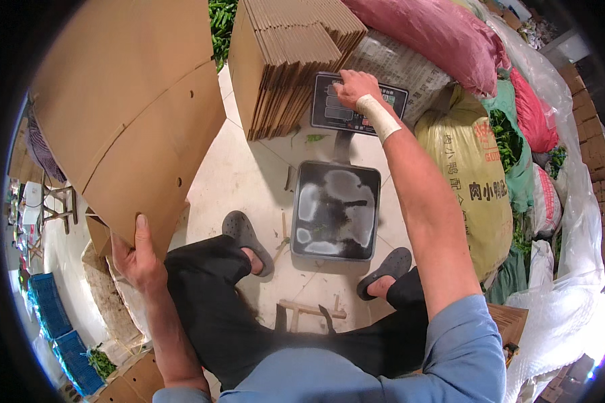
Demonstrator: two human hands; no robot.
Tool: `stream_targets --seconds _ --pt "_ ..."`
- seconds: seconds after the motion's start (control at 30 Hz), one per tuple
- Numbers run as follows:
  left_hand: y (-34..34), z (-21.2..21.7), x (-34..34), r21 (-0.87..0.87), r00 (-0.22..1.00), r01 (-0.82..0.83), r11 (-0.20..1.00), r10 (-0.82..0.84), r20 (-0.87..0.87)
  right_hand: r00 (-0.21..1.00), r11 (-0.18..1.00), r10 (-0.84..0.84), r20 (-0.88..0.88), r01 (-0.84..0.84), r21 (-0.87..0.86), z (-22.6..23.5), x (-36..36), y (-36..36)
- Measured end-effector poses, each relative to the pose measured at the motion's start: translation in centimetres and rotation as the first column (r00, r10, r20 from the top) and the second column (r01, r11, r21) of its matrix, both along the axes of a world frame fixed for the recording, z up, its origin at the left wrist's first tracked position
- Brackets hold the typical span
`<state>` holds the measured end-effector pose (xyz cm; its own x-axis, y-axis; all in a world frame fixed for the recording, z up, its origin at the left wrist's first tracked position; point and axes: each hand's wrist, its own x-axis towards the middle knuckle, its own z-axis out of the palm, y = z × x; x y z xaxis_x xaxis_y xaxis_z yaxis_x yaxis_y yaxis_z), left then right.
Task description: The person assembles flat cardboard sheets into boxes using a handheld tape dispenser. They fold the cardboard, apply tape to secure the seams, and stack the finished boxes. The person also handles stacks of flat cardboard and uses a digital scale to weigh a completed box.
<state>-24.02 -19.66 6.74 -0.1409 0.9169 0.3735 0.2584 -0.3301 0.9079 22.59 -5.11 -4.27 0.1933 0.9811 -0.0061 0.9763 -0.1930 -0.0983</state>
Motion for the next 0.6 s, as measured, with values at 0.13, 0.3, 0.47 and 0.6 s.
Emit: stream_targets --seconds 0.13,0.3,0.47,0.6 --pt "-0.5 0.2 -0.5 0.024 0.975 0.064 0.998 -0.057 -0.213 0.997 0.992 -0.031 0.077 0.021 0.121 0.0 1.1 -2.9" --pt "-1.4 0.7 -4.6 0.102 0.968 0.171 0.98 -0.148 -0.202 0.896 0.952 -0.054 -0.441 0.179 0.248 0.8 3.6 -12.7" --pt "-2.4 5.4 -6.7 -0.001 0.901 0.368 0.93 -0.357 -0.246 0.782 0.951 -0.199 -0.59 0.301 0.078 1.1 9.1 -25.3" --pt "-1.1 9.5 -6.0 -0.281 0.732 0.497 0.821 -0.571 -0.372 0.489 0.804 -0.165 -0.857 0.569 0.17 6.1 9.6 -29.3"
